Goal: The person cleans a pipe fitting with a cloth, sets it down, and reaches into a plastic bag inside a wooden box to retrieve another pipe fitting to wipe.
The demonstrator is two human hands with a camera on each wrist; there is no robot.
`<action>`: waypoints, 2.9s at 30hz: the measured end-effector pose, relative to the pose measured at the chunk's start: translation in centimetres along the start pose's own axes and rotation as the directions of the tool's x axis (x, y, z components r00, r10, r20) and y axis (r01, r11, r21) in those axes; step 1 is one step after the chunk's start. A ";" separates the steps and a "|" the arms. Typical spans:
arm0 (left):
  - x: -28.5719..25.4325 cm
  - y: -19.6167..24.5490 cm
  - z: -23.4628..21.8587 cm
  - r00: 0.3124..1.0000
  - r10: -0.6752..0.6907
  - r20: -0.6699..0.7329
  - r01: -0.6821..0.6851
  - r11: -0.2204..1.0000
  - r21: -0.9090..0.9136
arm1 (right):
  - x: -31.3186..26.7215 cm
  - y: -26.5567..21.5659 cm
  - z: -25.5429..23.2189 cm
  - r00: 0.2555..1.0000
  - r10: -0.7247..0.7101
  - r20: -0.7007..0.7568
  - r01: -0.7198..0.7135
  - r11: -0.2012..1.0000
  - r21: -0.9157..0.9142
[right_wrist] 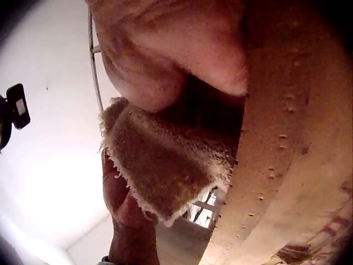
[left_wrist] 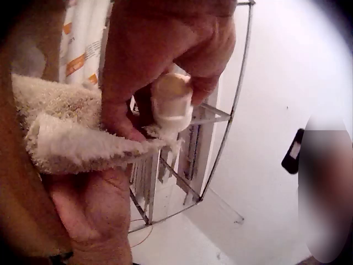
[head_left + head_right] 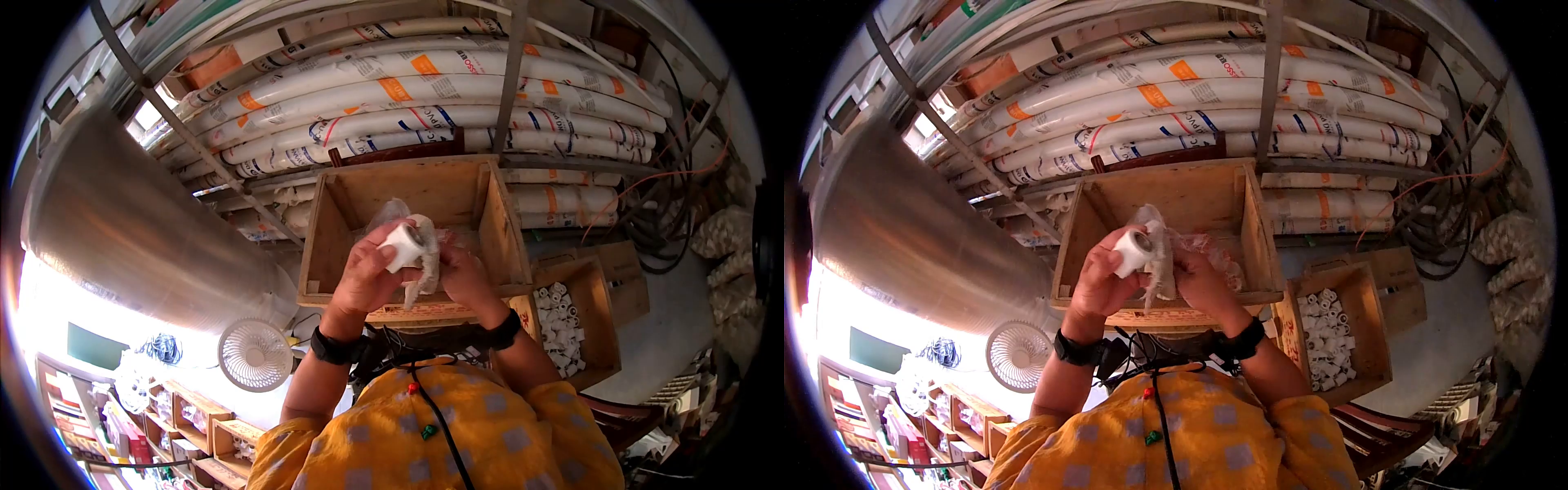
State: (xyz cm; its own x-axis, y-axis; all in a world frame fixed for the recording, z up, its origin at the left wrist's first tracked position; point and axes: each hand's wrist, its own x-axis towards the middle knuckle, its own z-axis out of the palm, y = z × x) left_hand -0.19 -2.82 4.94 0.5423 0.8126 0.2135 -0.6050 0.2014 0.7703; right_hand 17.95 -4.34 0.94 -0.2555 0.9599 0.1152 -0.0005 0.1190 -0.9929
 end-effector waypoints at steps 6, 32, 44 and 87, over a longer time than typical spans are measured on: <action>0.8 -0.7 2.7 0.983 0.029 -0.180 0.062 0.874 0.481 | -0.1 0.4 0.1 0.999 -0.036 0.008 0.036 0.999 -0.035; 0.6 -0.9 1.5 0.993 0.022 -0.113 0.004 0.974 0.226 | -0.3 3.1 -1.6 0.992 -0.121 0.026 0.080 0.785 0.615; 0.4 -5.4 -1.7 0.955 0.157 -0.252 -0.006 0.858 0.514 | 1.7 4.8 -1.2 0.982 -0.186 -0.023 0.184 0.980 -0.080; -0.1 -5.7 -1.7 0.941 0.244 -0.236 0.012 0.670 0.742 | 0.4 5.7 -0.8 0.873 -0.478 -0.092 0.302 0.679 -0.669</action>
State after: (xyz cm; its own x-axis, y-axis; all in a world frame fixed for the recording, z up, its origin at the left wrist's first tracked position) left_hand 2.20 -3.13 -0.49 0.2248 0.9425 0.2472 0.0334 -0.2610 0.9648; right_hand 18.59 -3.07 -4.67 -0.1344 0.8047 0.5782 0.5692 0.5404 -0.6197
